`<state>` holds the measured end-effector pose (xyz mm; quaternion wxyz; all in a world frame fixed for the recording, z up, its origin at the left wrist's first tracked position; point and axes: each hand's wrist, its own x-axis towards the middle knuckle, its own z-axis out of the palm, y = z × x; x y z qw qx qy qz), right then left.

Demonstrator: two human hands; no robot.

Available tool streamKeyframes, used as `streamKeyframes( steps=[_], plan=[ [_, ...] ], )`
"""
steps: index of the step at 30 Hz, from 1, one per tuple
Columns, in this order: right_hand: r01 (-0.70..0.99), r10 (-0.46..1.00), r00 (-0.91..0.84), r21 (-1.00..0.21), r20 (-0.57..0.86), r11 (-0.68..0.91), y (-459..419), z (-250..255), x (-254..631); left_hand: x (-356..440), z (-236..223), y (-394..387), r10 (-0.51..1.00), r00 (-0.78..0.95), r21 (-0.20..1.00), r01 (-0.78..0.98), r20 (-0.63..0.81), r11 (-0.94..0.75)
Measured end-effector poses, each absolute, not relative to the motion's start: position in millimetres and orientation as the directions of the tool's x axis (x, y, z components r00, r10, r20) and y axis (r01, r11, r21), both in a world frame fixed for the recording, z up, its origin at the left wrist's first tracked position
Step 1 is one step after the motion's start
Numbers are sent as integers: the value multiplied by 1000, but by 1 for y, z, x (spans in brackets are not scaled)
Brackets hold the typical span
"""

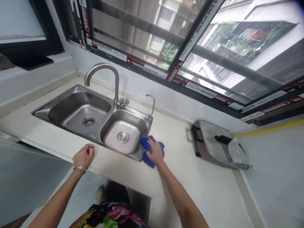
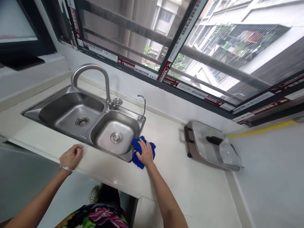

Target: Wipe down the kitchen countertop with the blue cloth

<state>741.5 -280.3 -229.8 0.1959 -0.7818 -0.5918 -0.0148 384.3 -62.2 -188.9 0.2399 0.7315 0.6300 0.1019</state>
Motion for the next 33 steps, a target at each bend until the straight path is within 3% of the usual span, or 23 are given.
streamKeyframes(
  steps=[10, 16, 22, 26, 29, 33],
  plan=[
    [943, 952, 219, -296, 214, -150, -405, -226, 670, 381, -193, -66, 973, 211, 503, 854, -98, -135],
    [878, 878, 446, -279, 176, -390, -510, -238, 658, 380, -193, -68, 968, 240, 532, 830, -69, -167],
    [696, 683, 713, -281, 158, -661, -614, -243, 674, 380, -192, -68, 967, 242, 545, 822, -73, -165],
    [428, 387, 901, -252, 197, -868, -650, -246, 697, 380, -195, -65, 966, 249, 552, 816, -68, -171],
    [251, 192, 945, -211, 263, -945, -645, -251, 706, 381, -197, -64, 964, 256, 554, 814, -71, -176],
    [167, 102, 939, -174, 329, -971, -609, -253, 700, 382, -197, -65, 967, 247, 540, 823, -60, -177]
  ],
)
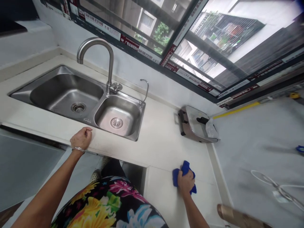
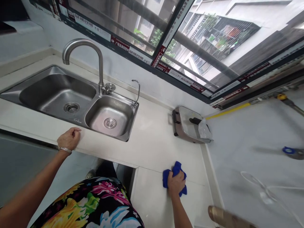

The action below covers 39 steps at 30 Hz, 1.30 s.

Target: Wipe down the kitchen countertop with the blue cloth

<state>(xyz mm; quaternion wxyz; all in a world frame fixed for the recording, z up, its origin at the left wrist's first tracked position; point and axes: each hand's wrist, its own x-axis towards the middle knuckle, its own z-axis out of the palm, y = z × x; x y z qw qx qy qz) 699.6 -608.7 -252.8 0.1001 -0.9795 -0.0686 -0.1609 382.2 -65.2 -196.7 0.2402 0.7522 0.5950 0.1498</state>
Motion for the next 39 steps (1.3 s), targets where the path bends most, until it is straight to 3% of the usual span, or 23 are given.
streamKeyframes(
  steps=[12, 19, 30, 35, 39],
  plan=[
    [539, 451, 830, -264, 328, -800, -411, -246, 686, 385, -191, -68, 971, 227, 515, 842, -68, -161],
    [709, 655, 704, -229, 275, -667, -332, -236, 646, 386, -195, -67, 979, 192, 481, 866, -74, -134],
    [864, 860, 473, -290, 189, -412, -398, -222, 605, 387, -189, -67, 982, 174, 467, 877, -77, -118],
    [839, 836, 513, -319, 193, -441, -444, -224, 626, 388, -190, -63, 979, 196, 421, 894, -56, -155],
    [746, 701, 664, -286, 260, -601, -487, -231, 668, 391, -187, -61, 982, 177, 383, 913, -66, -139]
  ],
)
